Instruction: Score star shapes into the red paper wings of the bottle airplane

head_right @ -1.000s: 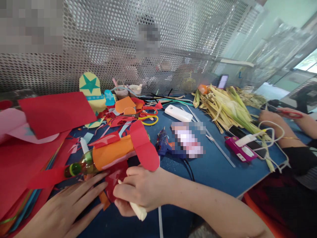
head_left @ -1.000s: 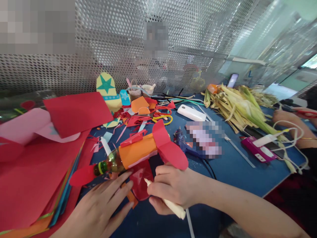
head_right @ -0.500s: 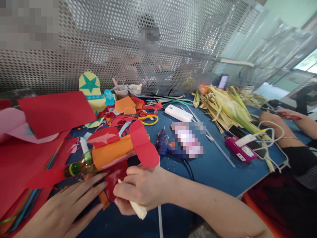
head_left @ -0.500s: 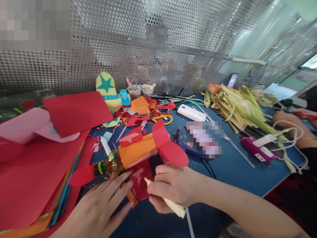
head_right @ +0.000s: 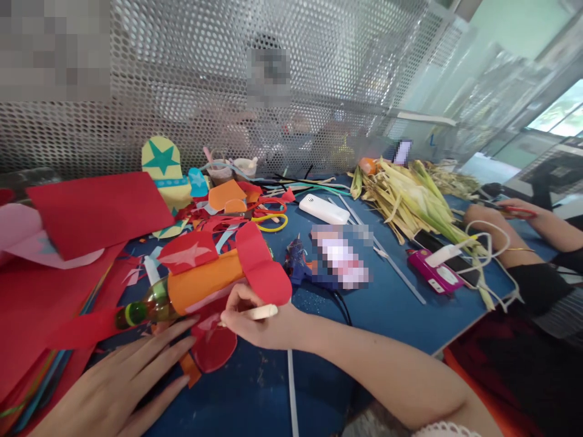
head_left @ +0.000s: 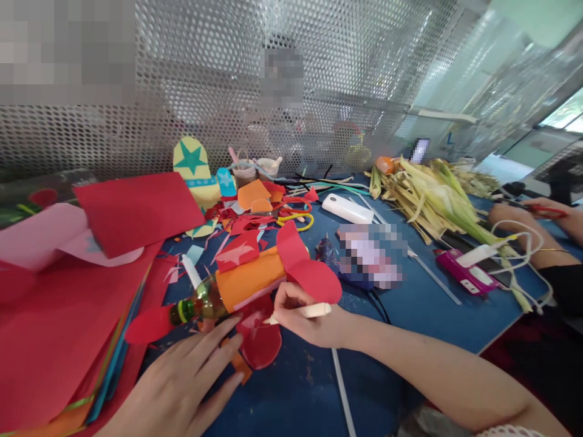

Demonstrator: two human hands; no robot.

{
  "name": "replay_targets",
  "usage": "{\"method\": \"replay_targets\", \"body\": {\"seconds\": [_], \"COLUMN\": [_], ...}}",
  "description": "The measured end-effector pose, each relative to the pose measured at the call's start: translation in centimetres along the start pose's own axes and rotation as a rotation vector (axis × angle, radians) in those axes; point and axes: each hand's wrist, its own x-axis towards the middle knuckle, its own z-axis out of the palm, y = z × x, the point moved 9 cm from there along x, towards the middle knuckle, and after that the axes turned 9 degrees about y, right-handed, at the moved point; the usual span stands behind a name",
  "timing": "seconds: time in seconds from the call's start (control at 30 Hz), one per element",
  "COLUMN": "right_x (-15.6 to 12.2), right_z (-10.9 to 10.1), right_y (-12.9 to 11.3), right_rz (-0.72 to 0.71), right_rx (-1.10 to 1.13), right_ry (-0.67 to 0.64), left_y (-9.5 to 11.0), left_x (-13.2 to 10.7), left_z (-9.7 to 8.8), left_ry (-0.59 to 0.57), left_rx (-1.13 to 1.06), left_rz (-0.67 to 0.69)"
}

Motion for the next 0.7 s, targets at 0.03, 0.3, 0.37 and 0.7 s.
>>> {"method": "replay_targets", "body": {"seconds": [0.03,0.3,0.37,0.7], "right_x": [0.2,0.4,0.3,0.5], "right_z": [-0.1,0.3,0.4,0.5], "right_y": [0.4,1.6,1.4,1.0], "right_rz": [0.036,0.126,0.118,0.11], "right_rx": [0.023,0.142,0.139,0.166], "right_ry": [0.014,-0.012,-0.019,-0.035], "left_y": [0.0,0.5,0.6,0.2], "left_x": [0.0,0.1,0.1,-0.3], "left_z": [0.0,-0.4,-0.4,-0.1], "left_ry": [0.007,0.049,0.04,0.042], "left_rx": [0.003,0.065,0.065,-0.002], "left_rz": [0.006,0.089,0.104,0.037]}}
